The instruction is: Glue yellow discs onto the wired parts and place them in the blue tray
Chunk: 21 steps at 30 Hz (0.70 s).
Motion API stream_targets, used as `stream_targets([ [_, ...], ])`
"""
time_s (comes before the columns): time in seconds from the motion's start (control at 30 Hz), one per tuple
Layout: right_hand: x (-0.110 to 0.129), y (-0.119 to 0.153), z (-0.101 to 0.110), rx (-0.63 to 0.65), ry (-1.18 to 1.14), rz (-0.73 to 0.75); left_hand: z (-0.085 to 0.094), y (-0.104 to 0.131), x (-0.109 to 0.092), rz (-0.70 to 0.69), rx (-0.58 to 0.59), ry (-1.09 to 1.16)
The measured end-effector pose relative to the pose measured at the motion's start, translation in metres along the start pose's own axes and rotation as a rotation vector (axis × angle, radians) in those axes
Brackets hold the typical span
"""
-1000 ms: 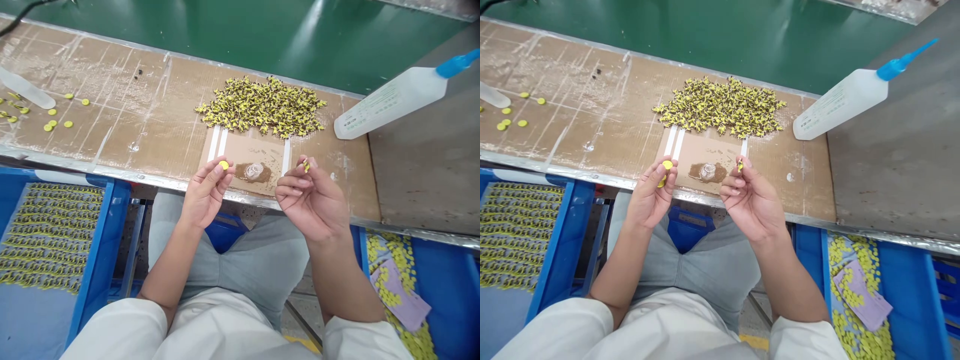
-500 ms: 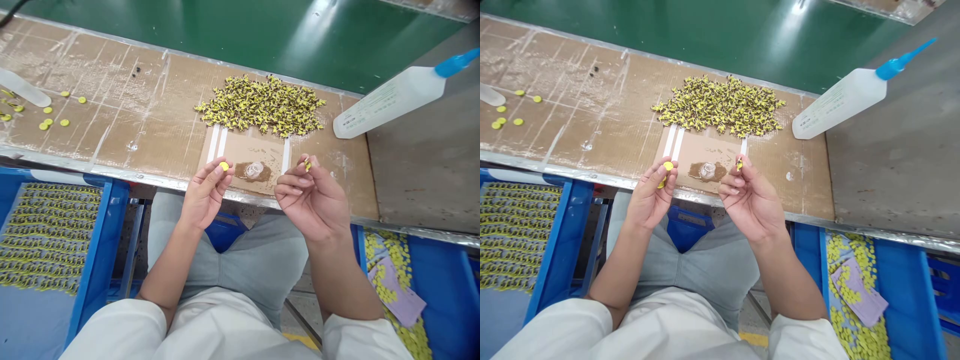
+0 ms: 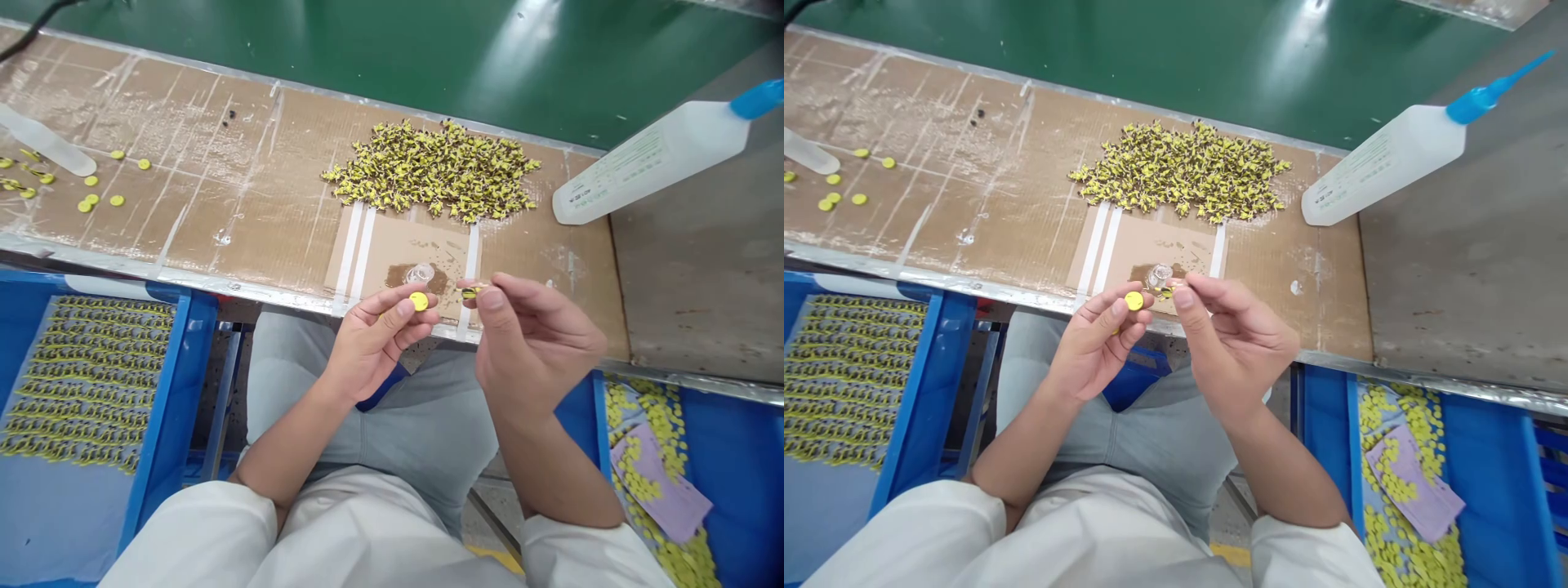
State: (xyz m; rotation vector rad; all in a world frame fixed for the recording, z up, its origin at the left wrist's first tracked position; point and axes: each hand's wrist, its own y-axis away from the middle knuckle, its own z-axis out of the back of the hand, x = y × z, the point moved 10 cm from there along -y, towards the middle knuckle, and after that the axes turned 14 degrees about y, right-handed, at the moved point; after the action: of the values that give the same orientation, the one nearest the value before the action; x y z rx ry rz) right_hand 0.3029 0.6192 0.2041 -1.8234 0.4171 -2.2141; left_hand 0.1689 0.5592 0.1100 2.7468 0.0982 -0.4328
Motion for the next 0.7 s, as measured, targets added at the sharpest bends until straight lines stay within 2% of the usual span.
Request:
stream_targets([
  [0.13,0.009,0.005,-0.008,0.066,0.05,0.089,-0.003,0.002,0.006,0.016,0.012,-0.006],
  [0.23,0.009,0.008,-0.011,0.09,0.056,0.094,-0.003,0.003,0.007,0.013,0.013,-0.017],
  [0.7,0.005,0.013,-0.014,0.075,0.056,0.094,-0.001,0.004,0.003,-0.041,0.017,-0.024],
])
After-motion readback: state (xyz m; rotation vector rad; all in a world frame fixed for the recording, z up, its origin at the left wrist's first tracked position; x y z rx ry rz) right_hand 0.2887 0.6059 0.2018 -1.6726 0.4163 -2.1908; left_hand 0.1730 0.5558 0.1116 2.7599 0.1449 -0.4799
